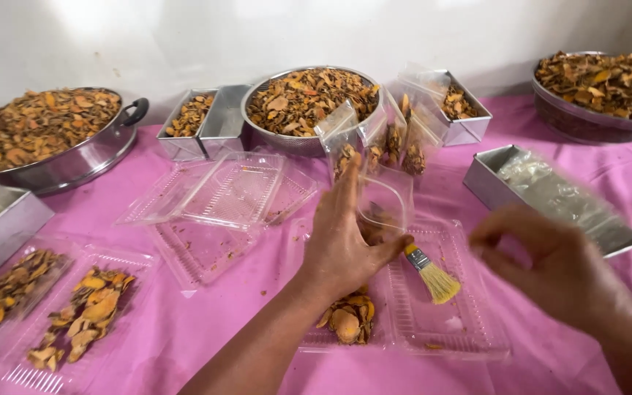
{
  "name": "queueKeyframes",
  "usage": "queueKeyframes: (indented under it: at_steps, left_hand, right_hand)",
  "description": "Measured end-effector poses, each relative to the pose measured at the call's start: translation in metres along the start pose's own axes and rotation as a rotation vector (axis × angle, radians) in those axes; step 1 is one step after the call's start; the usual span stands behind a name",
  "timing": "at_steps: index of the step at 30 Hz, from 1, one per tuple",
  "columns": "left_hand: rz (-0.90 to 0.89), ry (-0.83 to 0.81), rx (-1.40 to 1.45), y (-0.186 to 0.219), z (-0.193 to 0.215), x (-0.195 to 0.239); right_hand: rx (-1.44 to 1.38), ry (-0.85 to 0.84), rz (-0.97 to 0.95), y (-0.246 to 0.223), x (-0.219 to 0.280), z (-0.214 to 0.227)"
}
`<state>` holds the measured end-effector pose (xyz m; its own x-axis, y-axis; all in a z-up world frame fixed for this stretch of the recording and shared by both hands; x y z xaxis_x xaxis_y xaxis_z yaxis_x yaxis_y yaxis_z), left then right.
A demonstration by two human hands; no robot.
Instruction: Packing dried plant material into plastic containers and bags using hands and a brush.
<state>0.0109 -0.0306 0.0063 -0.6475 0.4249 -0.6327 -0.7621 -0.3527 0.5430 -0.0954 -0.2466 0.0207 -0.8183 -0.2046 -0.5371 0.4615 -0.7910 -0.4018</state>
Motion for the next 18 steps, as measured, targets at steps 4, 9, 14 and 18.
queueKeyframes:
  at_steps: [4,9,14,18]
  left_hand:
    - [0.015,0.027,0.216,0.026,0.01,-0.009]
    - [0.157,-0.062,0.197,0.047,0.012,-0.018]
    - [0.154,0.037,0.33,0.043,0.004,-0.032]
    - [0.169,0.005,0.551,0.07,0.012,-0.048]
  right_hand:
    - [-0.062,0.196,-0.076,-0.031,-0.057,0.019]
    - [-0.012,0.149,0.13,-0.039,-0.097,0.003]
    - [-0.187,0.214,0.216,-0.048,-0.096,0.024]
    - [-0.268,0.013,-0.057,-0.026,-0.098,0.02]
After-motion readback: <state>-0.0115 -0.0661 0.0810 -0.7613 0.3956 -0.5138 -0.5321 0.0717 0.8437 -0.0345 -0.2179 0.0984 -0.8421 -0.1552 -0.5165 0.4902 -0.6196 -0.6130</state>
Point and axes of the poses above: each hand's wrist, its own x-axis away from the middle knuckle, its own z-axis out of the back of the hand, y = z × x, the point moved 4 cm from there along -x, towards the middle knuckle
